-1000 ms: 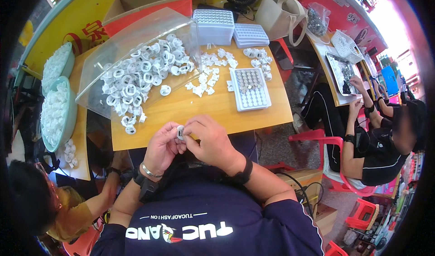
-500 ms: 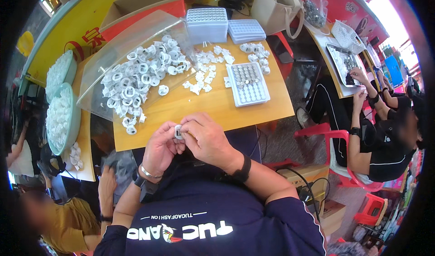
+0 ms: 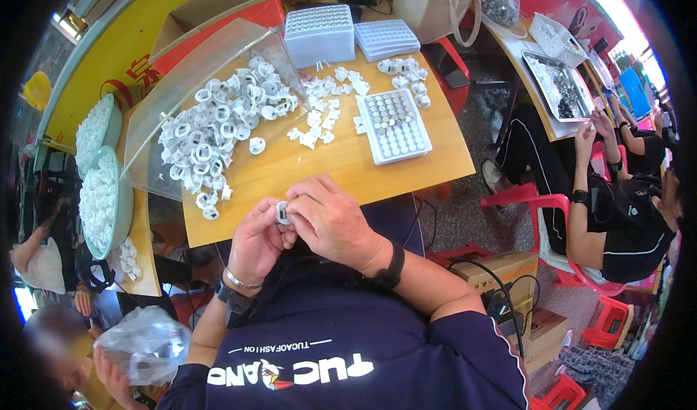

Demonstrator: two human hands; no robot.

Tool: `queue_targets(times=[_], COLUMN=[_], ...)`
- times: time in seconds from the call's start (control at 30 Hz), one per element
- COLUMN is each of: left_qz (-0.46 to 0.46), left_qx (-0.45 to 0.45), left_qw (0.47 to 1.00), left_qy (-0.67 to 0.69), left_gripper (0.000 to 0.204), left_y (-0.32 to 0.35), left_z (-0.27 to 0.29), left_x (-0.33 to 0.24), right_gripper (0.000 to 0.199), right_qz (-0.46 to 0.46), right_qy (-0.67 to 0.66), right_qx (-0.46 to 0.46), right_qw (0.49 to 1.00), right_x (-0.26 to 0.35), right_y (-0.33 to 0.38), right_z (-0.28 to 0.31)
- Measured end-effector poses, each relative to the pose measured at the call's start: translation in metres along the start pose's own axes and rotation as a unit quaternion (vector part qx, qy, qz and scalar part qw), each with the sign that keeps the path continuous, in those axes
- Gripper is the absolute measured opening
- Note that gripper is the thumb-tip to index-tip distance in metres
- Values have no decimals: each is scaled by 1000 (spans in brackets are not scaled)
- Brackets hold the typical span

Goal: Assembling small white plastic components and placing them into a tray.

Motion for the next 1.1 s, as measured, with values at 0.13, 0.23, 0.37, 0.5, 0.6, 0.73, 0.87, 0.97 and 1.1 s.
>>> queue_targets(times=[0.13, 0.23, 0.37, 0.5, 0.6, 0.73, 0.87, 0.97, 1.1], left_qz=[-8, -16, -26, -31, -34, -30, -30, -27, -34], left_qx=[-9, -17, -22, -26, -14, -15, 6, 26, 38], left_qw=[1000, 999, 997, 996, 995, 995, 999, 999, 996], left_qy=[-19, -37, -64, -78, -89, -94, -34, 32, 75], left_gripper=[19, 18, 18, 19, 19, 19, 19, 21, 23], left_y=[2, 3, 2, 0, -1, -2, -9, -14, -15], left_z=[2, 2, 3, 4, 0, -1, 3, 6, 11], left_x=[-1, -2, -4, -3, -4, -2, 6, 8, 1], right_gripper=[16, 16, 16, 16, 14, 13, 12, 10, 8], right_qz=[6, 7, -9, -29, -78, -238, -355, -263, -203], right_qy=[3, 2, -23, -23, -58, -207, -325, -160, 52], right_qx=[3, 0, 13, 18, 1, 16, 69, 34, -83], right_qw=[1000, 1000, 1000, 999, 995, 949, 874, 951, 974], right_x=[3, 3, -3, -6, -17, -46, -63, -64, -91], right_y=[0, 0, 1, 0, 4, 18, 29, 8, -10], right_z=[-2, -3, -7, -7, -6, -19, -32, 8, 82])
Point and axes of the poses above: each hand's wrist, its own y-axis away from the middle knuckle, its own z-axis out of the back of the hand, x = y × z, the point moved 9 cm from there along -y, towards the middle knuckle, and after that the axes turned 2 degrees about -x, right-handed, at the moved point
